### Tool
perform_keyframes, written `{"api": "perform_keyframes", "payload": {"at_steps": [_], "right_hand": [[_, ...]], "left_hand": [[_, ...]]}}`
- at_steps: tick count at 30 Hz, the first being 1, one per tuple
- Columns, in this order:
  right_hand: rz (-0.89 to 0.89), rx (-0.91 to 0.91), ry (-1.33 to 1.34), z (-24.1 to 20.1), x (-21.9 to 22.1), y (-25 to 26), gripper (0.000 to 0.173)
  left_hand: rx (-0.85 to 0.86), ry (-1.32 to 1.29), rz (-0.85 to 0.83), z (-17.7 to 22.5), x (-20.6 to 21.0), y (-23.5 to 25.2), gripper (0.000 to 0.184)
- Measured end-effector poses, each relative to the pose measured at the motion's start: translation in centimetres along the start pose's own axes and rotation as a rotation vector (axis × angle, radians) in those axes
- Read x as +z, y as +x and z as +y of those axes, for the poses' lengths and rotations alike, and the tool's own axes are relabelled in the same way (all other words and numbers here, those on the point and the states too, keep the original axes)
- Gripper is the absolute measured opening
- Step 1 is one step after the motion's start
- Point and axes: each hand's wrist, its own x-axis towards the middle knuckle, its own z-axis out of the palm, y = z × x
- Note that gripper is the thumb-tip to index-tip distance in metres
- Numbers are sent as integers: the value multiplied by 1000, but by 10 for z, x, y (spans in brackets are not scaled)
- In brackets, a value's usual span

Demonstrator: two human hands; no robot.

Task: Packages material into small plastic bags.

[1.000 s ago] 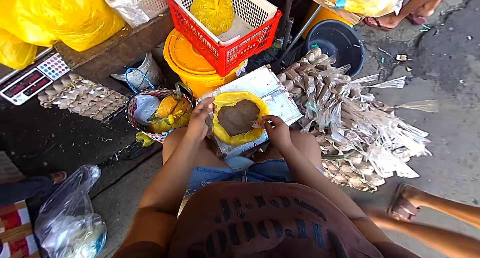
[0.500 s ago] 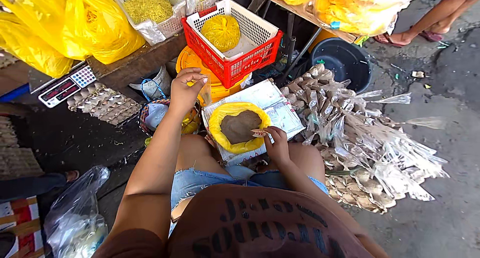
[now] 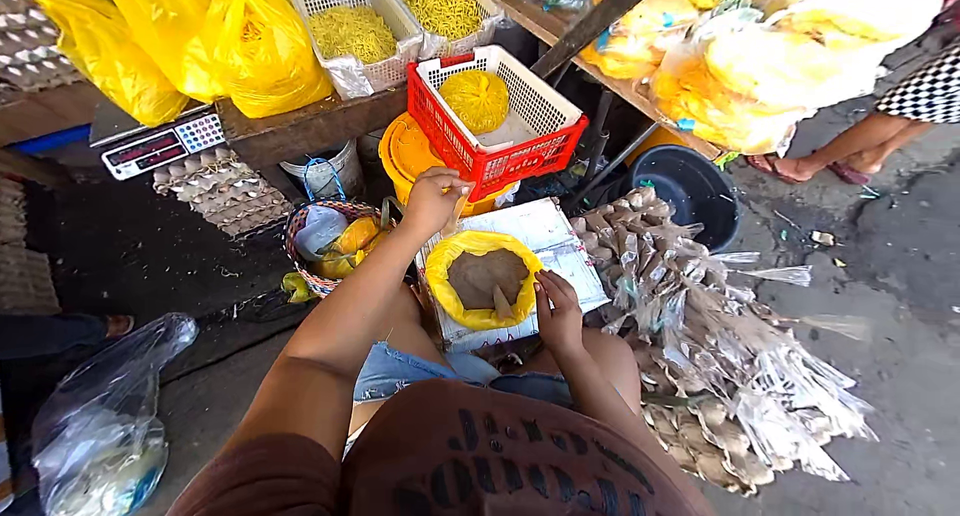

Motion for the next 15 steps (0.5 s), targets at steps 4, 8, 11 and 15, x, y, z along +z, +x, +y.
{"api": "perform_keyframes", "payload": {"at_steps": [4, 8, 11, 15], "right_hand": [[-59, 34, 54, -15, -6, 17, 28], [-84, 5, 165, -43, -9, 50, 23], [-293, 95, 294, -67, -14, 74, 35], [-596, 199, 515, -78, -13, 97, 49]], "left_hand": [[126, -40, 19, 25, -14, -15, 17], [299, -62, 42, 38, -21, -23, 16], [307, -72, -86, 33, -7, -22, 15], [364, -143, -119, 56, -2, -30, 13]]}}
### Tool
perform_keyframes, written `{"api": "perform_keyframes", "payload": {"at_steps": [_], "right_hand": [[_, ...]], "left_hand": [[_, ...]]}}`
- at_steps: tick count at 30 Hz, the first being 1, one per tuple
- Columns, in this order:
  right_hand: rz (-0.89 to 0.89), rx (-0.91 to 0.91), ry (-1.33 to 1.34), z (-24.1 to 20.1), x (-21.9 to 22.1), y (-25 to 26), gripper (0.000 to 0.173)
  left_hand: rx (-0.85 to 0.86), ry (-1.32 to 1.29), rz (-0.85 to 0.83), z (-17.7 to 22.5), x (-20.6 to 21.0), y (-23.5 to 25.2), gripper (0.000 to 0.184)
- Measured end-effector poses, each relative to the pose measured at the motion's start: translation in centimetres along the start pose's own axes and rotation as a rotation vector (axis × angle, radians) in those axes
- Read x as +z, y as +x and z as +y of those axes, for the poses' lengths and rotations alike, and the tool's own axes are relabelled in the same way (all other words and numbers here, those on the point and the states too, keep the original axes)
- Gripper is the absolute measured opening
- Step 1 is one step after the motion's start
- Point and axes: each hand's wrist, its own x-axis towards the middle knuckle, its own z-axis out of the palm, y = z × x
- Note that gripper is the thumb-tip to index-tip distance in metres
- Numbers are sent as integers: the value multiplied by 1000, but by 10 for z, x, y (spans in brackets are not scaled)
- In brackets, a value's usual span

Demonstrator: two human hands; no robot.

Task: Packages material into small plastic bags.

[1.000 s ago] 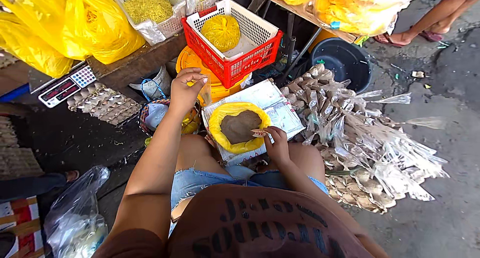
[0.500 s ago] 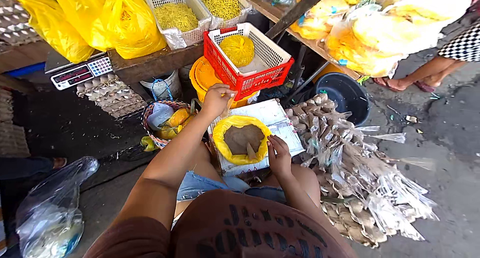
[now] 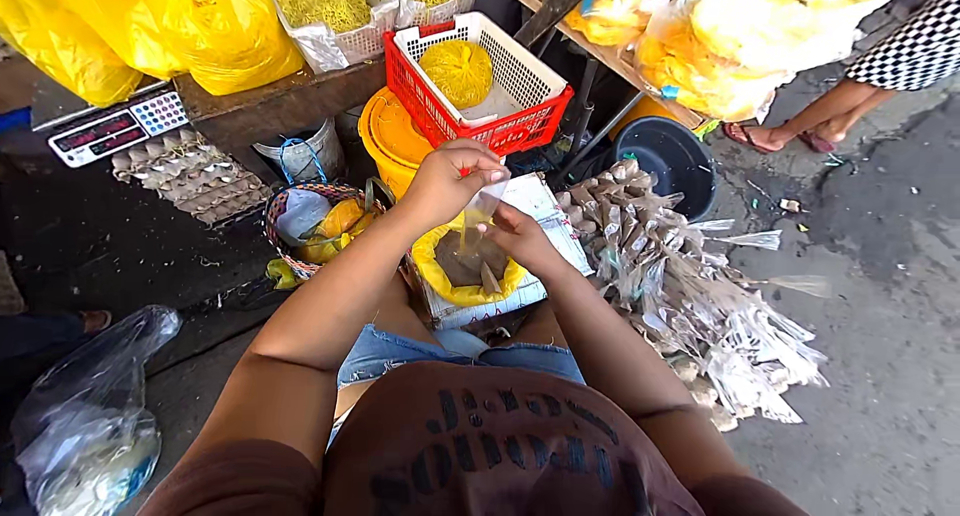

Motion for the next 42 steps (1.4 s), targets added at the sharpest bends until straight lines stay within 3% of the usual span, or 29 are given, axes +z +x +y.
{"api": "perform_keyframes", "payload": {"at_steps": [2, 8, 13, 16, 21, 24, 27, 31, 42], "right_hand": [[-75, 78, 63, 2, 5, 1, 33], [-44, 237, 135, 30, 27, -20, 21], [-18, 298, 158, 39, 25, -46, 20], [-37, 344, -1, 41, 8, -53, 24], [-218, 408, -599, 20, -29, -45, 30], [-317, 503, -906, -2, -37, -35, 29], [-348, 591, -1113, -17, -36, -27, 30], [-407, 641, -1237, -32, -36, -22, 31], [-449, 713, -1229, -23, -46, -19, 36]], "left_hand": [[-9, 8, 1, 2, 2, 4, 14], [-162, -19, 64, -14, 15, 8, 15], [-385, -133, 102, -49, 28, 0, 16], [-519, -223, 140, -67, 32, -15, 20], [-699, -309, 243, -107, 32, -65, 31], [-754, -200, 247, -129, 33, -101, 31], [-803, -42, 149, -138, 32, -131, 31], [-815, 53, 91, -151, 37, -155, 30], [-782, 79, 48, -159, 36, -148, 29]]}}
